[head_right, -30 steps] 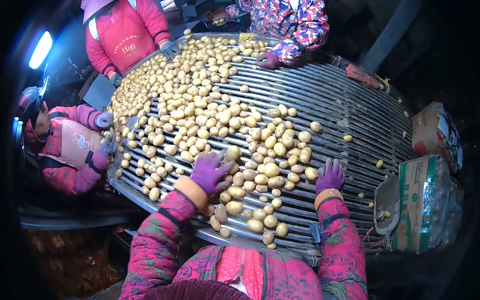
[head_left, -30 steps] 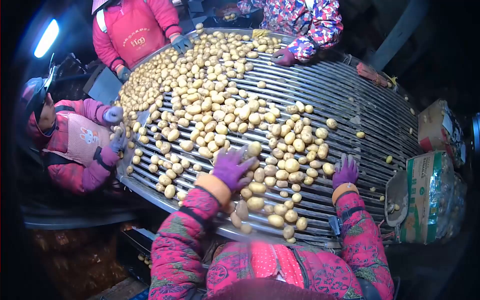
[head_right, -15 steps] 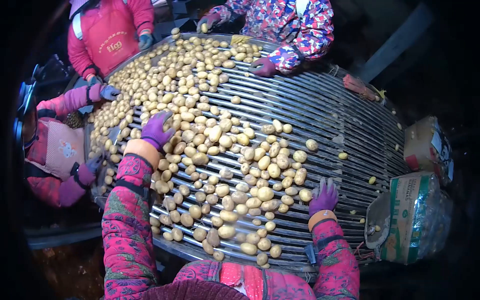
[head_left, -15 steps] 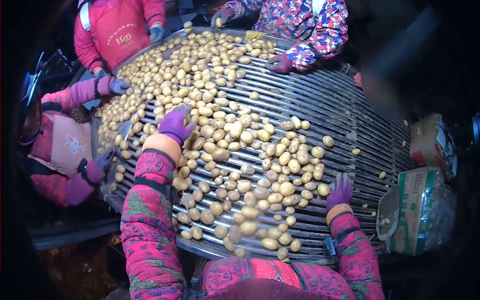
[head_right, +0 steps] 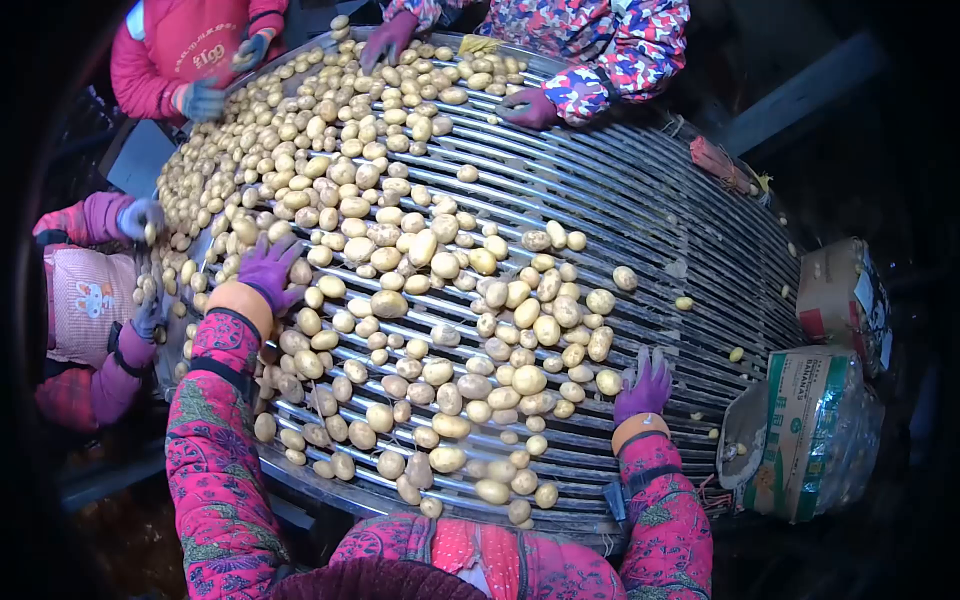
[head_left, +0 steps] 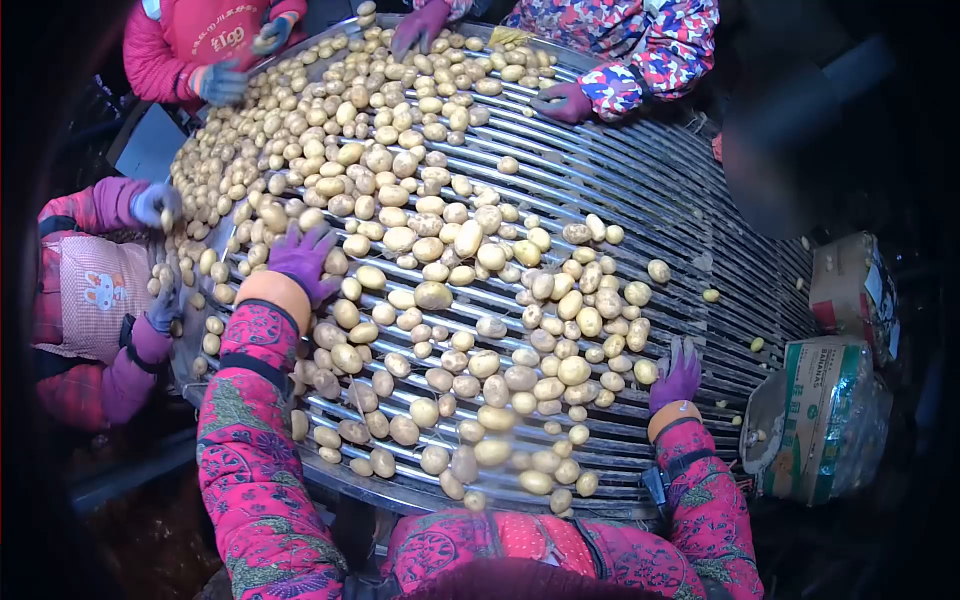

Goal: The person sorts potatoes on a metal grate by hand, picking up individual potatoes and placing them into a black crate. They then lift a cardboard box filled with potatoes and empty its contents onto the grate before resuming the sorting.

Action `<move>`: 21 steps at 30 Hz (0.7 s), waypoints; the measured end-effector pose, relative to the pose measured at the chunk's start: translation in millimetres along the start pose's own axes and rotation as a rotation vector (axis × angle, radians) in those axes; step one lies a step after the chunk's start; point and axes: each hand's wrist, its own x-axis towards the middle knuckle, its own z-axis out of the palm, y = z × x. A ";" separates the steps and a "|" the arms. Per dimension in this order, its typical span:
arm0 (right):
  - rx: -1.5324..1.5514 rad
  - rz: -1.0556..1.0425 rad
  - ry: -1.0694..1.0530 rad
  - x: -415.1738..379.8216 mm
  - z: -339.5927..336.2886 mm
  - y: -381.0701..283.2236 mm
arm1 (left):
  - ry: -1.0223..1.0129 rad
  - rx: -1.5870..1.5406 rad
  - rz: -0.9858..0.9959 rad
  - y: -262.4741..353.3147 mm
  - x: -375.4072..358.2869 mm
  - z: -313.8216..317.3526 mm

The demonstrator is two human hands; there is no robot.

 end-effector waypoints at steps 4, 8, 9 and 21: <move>-0.001 -0.005 0.021 2.0 4.5 4.3 | -0.311 -0.121 -0.168 -27.3 8.4 -29.8; 0.047 -0.041 0.047 0.1 -1.3 2.5 | 0.287 -0.189 0.073 41.8 57.1 -32.6; 0.031 -0.037 0.061 -0.4 0.8 2.8 | 0.571 -0.236 0.226 70.8 71.5 -24.9; 0.015 -0.083 0.141 2.4 7.9 6.7 | 0.263 -0.316 0.584 197.8 -39.7 -5.0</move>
